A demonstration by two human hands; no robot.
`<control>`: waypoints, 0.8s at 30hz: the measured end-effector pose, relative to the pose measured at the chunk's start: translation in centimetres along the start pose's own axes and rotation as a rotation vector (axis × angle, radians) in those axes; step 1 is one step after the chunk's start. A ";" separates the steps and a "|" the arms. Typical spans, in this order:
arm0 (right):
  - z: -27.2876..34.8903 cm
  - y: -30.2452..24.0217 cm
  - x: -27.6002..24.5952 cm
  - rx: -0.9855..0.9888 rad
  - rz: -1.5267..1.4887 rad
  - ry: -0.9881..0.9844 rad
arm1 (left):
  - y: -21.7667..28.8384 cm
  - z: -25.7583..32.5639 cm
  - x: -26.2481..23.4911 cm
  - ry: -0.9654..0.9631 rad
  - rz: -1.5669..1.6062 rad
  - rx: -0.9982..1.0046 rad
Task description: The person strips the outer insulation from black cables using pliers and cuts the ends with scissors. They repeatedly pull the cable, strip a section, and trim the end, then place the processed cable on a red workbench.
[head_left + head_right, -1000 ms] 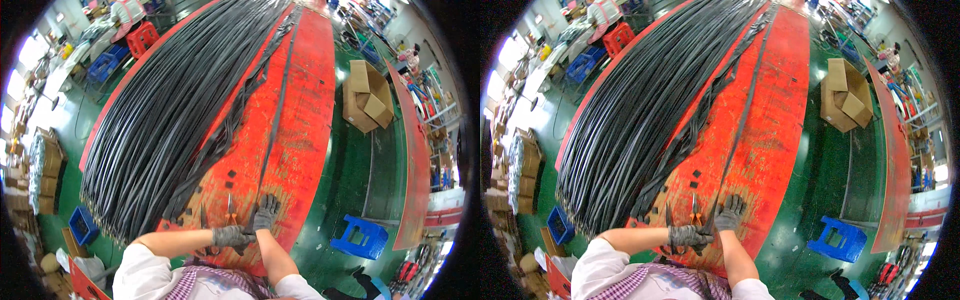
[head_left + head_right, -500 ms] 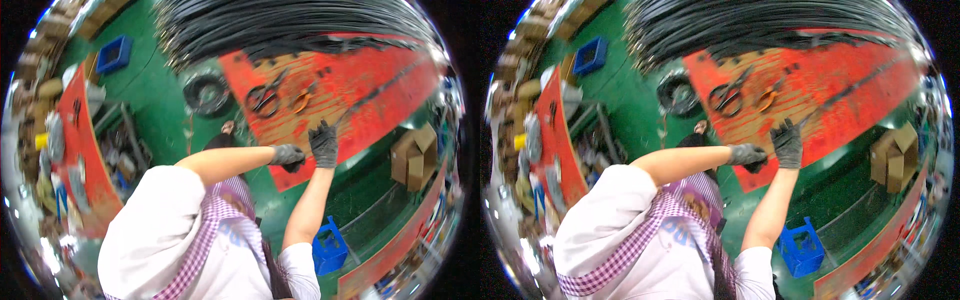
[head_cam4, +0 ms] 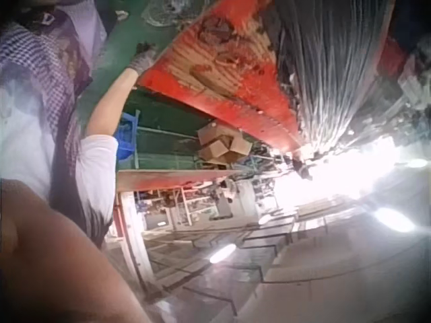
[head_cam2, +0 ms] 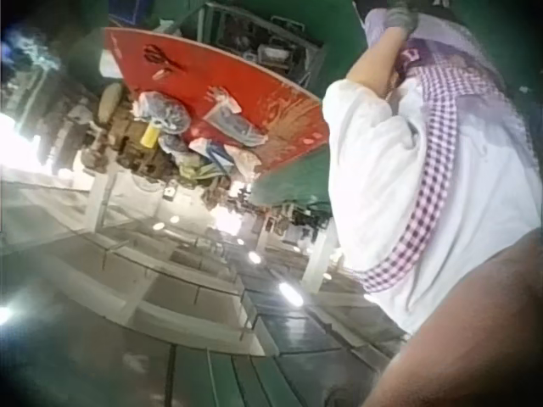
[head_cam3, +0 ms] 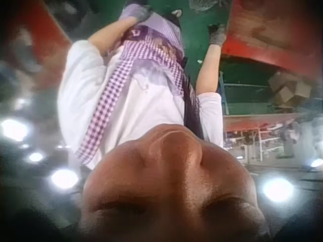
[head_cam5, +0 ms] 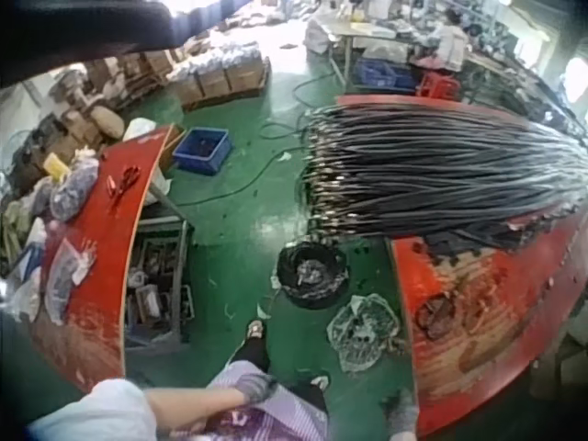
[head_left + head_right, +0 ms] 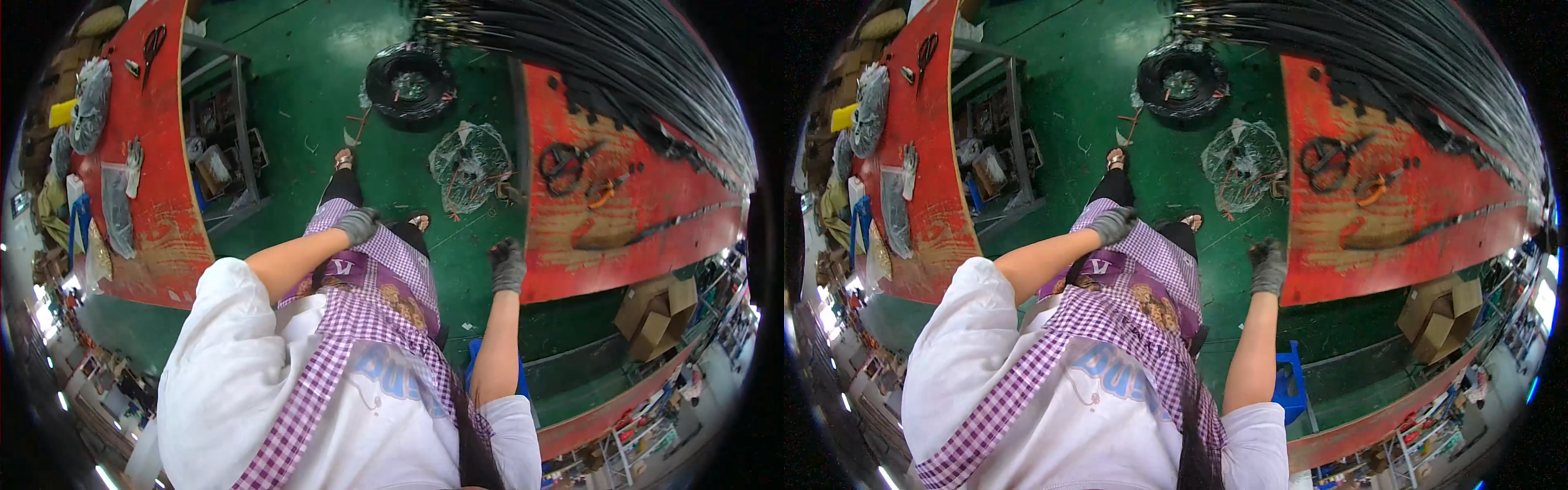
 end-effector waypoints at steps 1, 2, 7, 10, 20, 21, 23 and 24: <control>0.8 1.8 2.2 0.032 0.052 -0.095 | -3.4 -0.6 -1.6 0.032 -0.010 -0.042; 1.4 3.7 4.3 0.030 0.469 -0.195 | -6.5 -1.2 -3.1 0.050 -0.014 -0.090; 5.8 13.2 16.8 -0.513 1.499 -0.806 | -18.1 -3.2 -7.6 -0.034 -0.068 -0.325; 4.8 17.6 23.5 -0.302 1.578 -0.805 | -22.4 -4.4 -8.2 -0.033 -0.087 -0.362; -21.6 29.3 47.6 -0.428 1.796 -0.569 | -26.0 -15.0 -3.5 0.044 0.093 -0.600; -25.3 30.8 49.6 -0.491 1.870 -0.583 | -26.6 -15.5 -3.7 0.123 0.158 -0.569; -32.4 33.9 52.9 -0.552 2.101 -0.541 | -27.9 -16.2 -4.3 0.288 0.277 -0.526; -36.3 35.1 54.3 -0.486 2.184 -0.479 | -28.6 -16.4 -4.5 0.335 0.342 -0.523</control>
Point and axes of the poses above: each hand's wrist, its own z-axis away from the middle knuckle, its own x-axis out of the palm, y = z × x, the point moved 6 cm from there along -z, towards the middle knuckle, and after that the axes turned 8 degrees about -x, right-handed, at the moved point
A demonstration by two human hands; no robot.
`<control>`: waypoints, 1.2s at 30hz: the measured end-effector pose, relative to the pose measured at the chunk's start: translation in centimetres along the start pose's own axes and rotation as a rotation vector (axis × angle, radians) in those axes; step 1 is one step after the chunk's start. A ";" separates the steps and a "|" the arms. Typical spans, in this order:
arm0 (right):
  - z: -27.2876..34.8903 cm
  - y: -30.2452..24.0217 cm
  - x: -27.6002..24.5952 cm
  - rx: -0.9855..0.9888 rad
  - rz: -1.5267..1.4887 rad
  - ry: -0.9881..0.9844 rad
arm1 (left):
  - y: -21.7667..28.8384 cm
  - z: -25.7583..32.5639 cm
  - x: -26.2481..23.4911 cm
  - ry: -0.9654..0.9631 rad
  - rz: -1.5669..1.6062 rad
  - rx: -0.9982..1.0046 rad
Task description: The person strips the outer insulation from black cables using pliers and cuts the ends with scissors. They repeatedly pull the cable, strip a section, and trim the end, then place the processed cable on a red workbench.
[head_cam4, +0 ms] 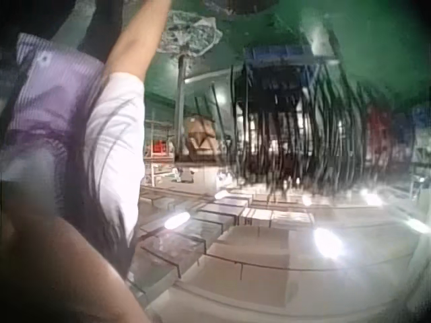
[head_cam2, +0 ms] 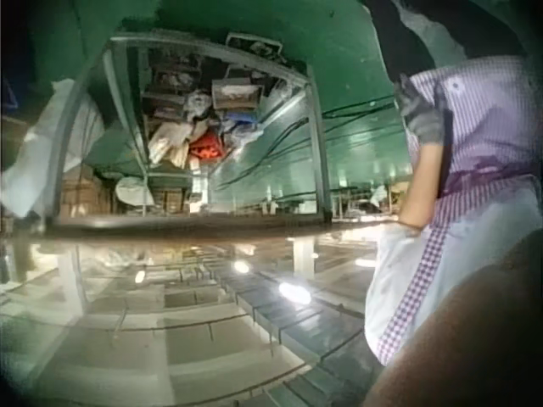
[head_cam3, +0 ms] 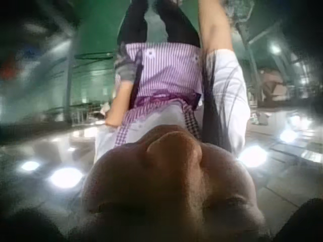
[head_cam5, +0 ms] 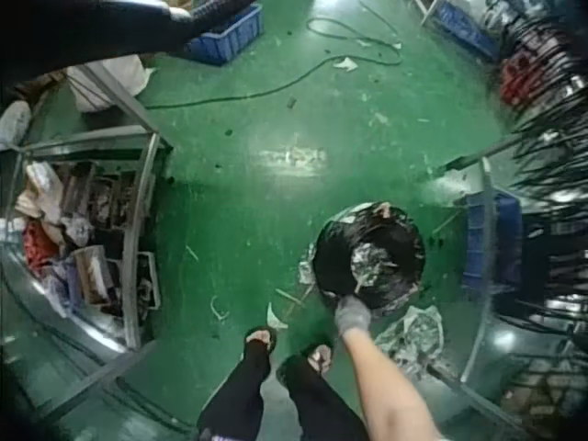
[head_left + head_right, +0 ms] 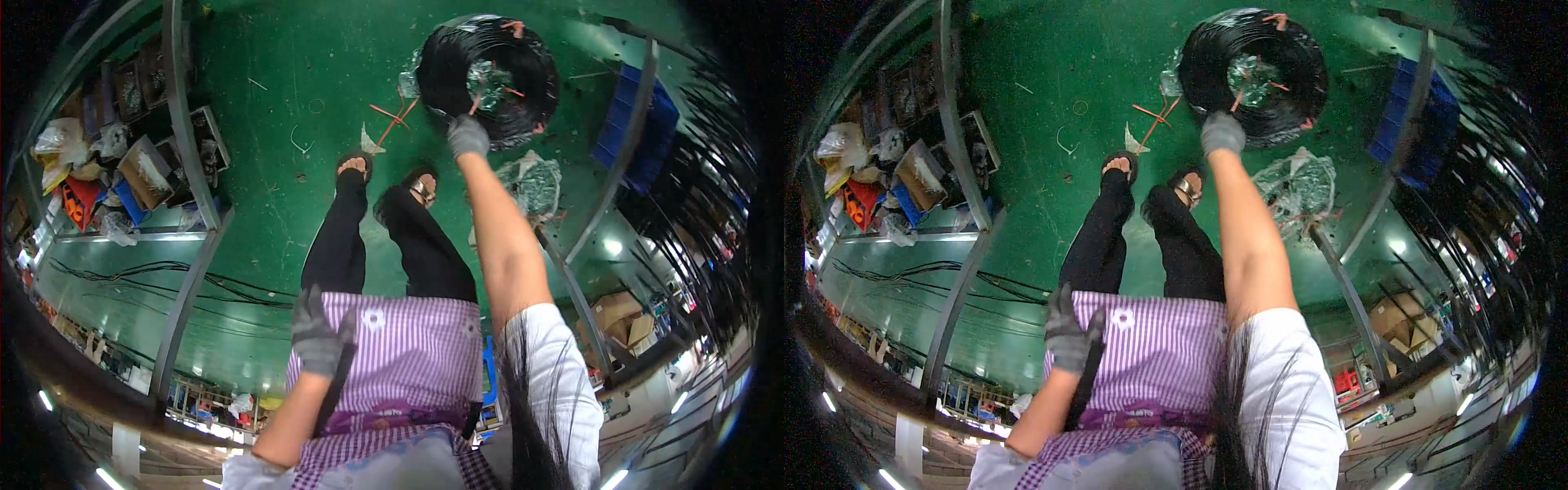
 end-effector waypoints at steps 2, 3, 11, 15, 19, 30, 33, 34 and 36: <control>-5.2 0.0 0.1 -0.024 0.049 0.324 | 0.1 -1.3 -0.3 0.070 0.041 0.050; -8.0 0.3 0.3 -0.017 0.070 0.326 | 0.4 -2.1 -0.6 0.100 0.140 0.095; -14.5 4.7 1.3 0.065 -0.034 0.287 | 2.9 -3.7 -1.0 0.040 0.170 0.094; -8.4 5.3 -2.1 -0.132 -0.155 0.757 | 3.1 -2.8 -0.7 0.040 0.129 0.126; 3.5 1.6 -3.2 -0.433 -0.536 0.810 | 2.2 -1.3 0.3 0.035 0.067 0.124; 42.5 -4.3 -12.0 -0.791 -0.791 0.338 | 5.7 6.3 -4.5 0.100 0.276 0.506; 50.9 -4.2 -17.5 -1.010 -0.904 0.337 | 10.6 13.8 -8.5 -0.218 0.641 0.736; 53.2 -3.9 -19.7 -1.047 -0.946 0.449 | 12.4 16.3 -10.3 -0.353 0.576 0.862; 58.3 -3.1 -23.9 -1.117 -1.000 0.681 | 15.9 22.0 -13.8 -0.285 0.117 1.287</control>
Point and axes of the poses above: each hand's wrist, its own z-axis away from the middle knuckle, its own x-axis out of the palm, y = z × x, the point moved 6 cm from there along -z, towards the middle knuckle, and after that the axes turned 8 degrees about -x, right-handed, at the moved point
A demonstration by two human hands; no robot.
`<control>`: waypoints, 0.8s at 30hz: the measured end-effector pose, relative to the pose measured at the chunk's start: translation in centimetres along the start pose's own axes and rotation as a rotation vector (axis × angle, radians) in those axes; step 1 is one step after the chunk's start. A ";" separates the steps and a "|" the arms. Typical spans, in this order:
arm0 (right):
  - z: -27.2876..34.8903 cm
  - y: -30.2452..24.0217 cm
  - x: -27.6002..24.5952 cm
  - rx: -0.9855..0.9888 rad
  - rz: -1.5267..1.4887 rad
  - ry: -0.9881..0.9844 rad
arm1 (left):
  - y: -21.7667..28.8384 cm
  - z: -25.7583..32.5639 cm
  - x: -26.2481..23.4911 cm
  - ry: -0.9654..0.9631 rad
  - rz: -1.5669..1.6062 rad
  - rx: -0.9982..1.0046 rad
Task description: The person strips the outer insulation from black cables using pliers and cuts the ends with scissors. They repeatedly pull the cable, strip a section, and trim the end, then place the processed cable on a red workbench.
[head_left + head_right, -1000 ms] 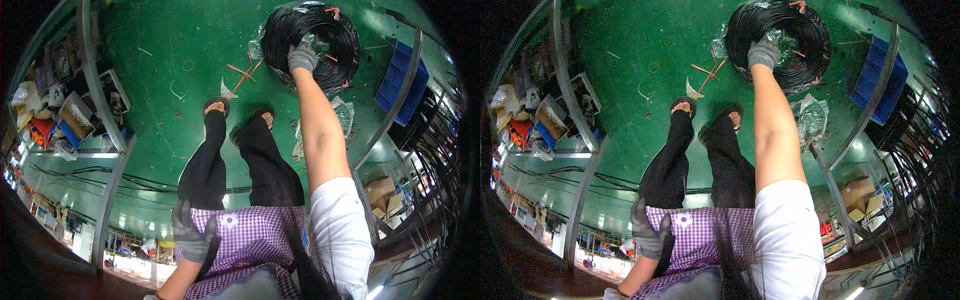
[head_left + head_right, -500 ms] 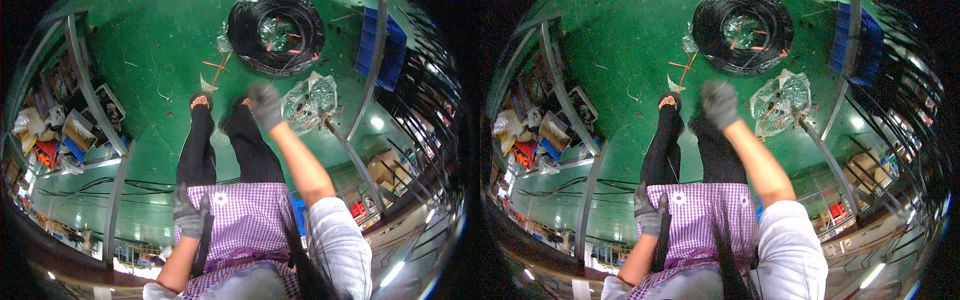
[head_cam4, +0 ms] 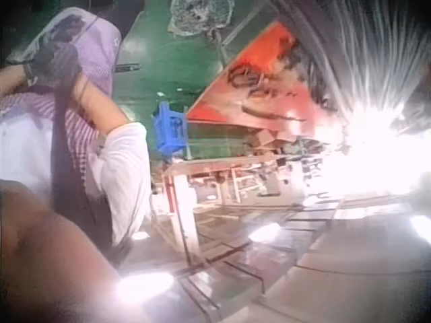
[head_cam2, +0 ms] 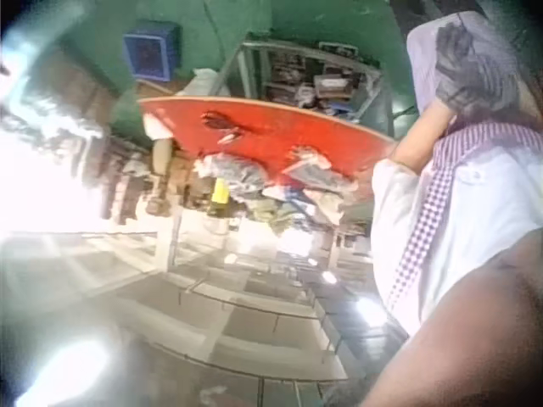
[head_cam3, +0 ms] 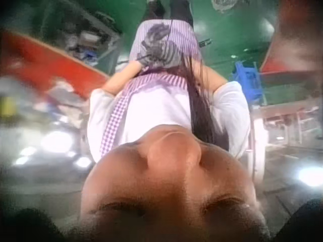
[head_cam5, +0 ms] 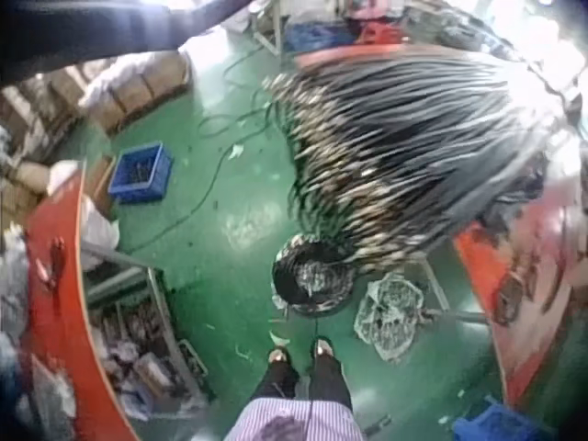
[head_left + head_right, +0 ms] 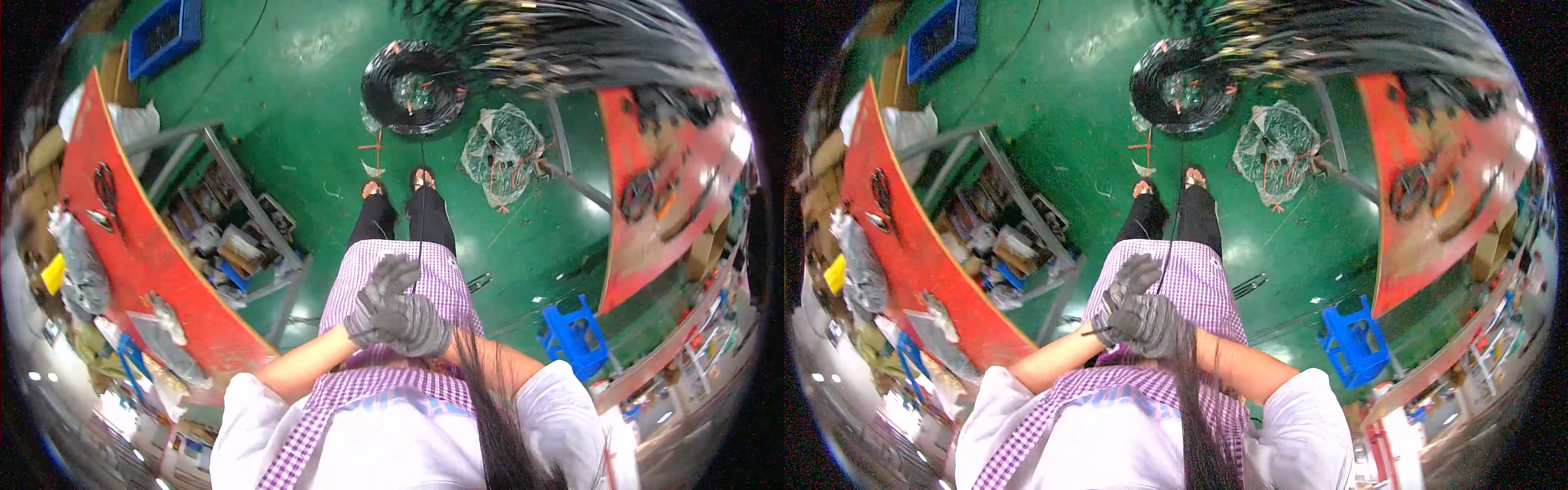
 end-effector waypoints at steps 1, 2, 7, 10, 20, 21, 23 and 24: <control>-0.4 -2.6 -1.4 0.067 0.064 0.148 | 2.7 -0.7 -0.7 -0.136 0.137 0.073; -0.6 -3.6 -2.5 0.201 -0.127 0.258 | 5.2 -0.8 -1.1 -0.304 0.231 0.106; 0.8 -9.5 -6.6 0.407 0.265 0.519 | 12.4 2.1 -4.1 -0.517 0.200 -0.051; 3.6 -12.0 -7.0 0.422 0.458 0.747 | 16.0 1.6 -3.0 -0.642 0.060 0.172; 23.7 -12.9 7.7 1.200 0.370 1.277 | 25.4 3.1 5.8 -0.602 -0.817 1.078; 26.9 -12.6 10.4 1.351 0.283 1.225 | 26.9 3.3 6.9 -0.634 -0.745 1.031; 32.7 -13.2 15.2 1.581 0.233 1.198 | 29.7 4.2 9.6 -0.691 -0.580 0.916; 35.0 -13.8 17.5 1.630 0.169 1.256 | 30.8 4.8 11.3 -0.744 -0.413 0.804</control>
Point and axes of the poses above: each hand's wrist, its own z-axis away from the middle knuckle, its own x-axis out of the palm, y = z × x, the point moved 6 cm from there along -z, towards the middle knuckle, and after that the axes turned 8 degrees about -x, right-handed, at the moved point
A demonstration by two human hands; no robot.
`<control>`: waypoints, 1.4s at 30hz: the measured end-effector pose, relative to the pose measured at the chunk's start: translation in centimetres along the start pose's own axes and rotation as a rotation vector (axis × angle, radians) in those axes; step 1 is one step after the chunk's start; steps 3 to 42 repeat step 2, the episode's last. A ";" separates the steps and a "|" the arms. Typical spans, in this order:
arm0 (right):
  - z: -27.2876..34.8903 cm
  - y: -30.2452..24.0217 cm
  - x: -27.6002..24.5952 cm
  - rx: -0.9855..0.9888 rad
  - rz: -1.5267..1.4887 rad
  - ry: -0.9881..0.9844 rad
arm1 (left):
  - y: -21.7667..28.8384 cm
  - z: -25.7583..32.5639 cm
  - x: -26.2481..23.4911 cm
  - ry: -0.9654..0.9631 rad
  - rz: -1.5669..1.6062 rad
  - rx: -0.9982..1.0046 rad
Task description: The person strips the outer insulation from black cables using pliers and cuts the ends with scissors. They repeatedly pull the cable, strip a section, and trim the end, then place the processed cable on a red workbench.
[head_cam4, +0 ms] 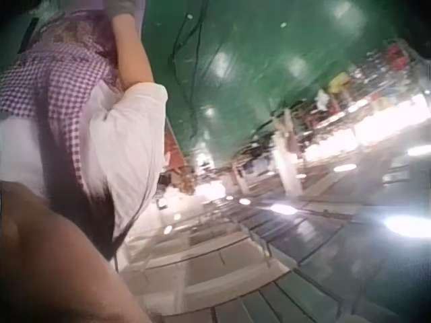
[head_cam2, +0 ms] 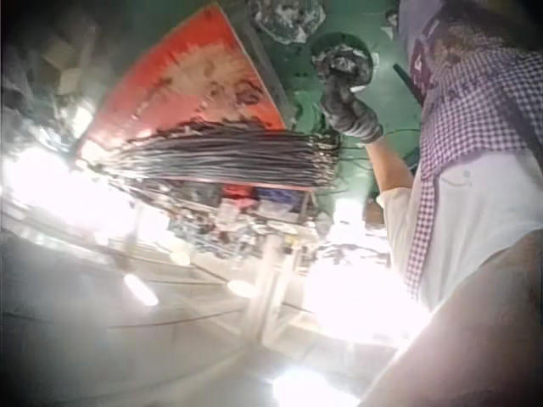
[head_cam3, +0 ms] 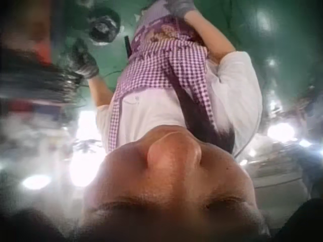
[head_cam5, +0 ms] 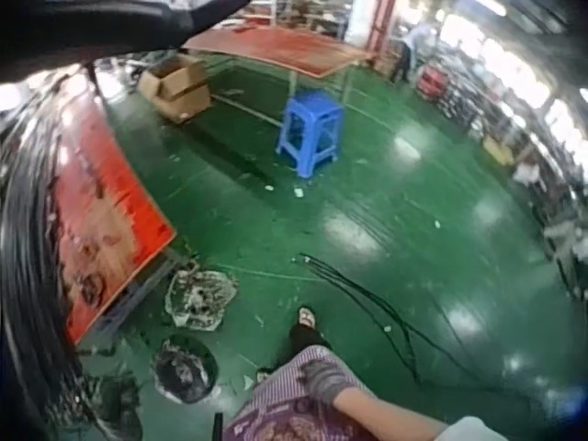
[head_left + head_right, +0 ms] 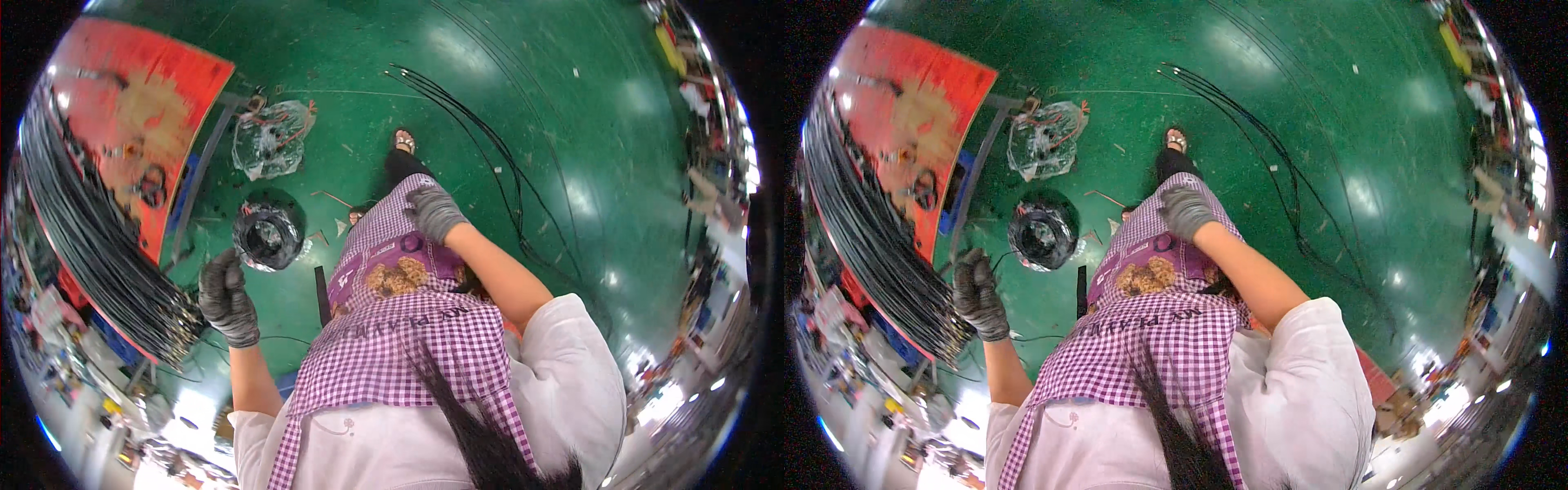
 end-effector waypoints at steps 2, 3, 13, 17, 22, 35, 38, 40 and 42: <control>0.9 4.3 -1.0 0.116 -0.050 -0.001 | 2.1 -2.4 2.0 0.031 0.386 -0.128; 0.9 4.3 -1.0 0.116 -0.050 -0.001 | 2.1 -2.4 2.0 0.031 0.386 -0.128; 0.9 4.3 -1.0 0.116 -0.050 -0.001 | 2.1 -2.4 2.0 0.031 0.386 -0.128; 0.9 4.3 -1.0 0.116 -0.050 -0.001 | 2.1 -2.4 2.0 0.031 0.386 -0.128; 0.9 4.3 -1.0 0.116 -0.050 -0.001 | 2.1 -2.4 2.0 0.031 0.386 -0.128; 0.9 4.3 -1.0 0.116 -0.050 -0.001 | 2.1 -2.4 2.0 0.031 0.386 -0.128; 0.9 4.3 -1.0 0.116 -0.050 -0.001 | 2.1 -2.4 2.0 0.031 0.386 -0.128; 0.9 4.3 -1.0 0.116 -0.050 -0.001 | 2.1 -2.4 2.0 0.031 0.386 -0.128; 0.9 4.3 -1.0 0.116 -0.050 -0.001 | 2.1 -2.4 2.0 0.031 0.386 -0.128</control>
Point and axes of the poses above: each hand's wrist, its own z-axis away from the middle knuckle, its own x-axis out of the palm, y = z × x, the point moved 6 cm from there along -z, towards the middle knuckle, and after that the axes turned 8 degrees about -x, right-handed, at the moved point
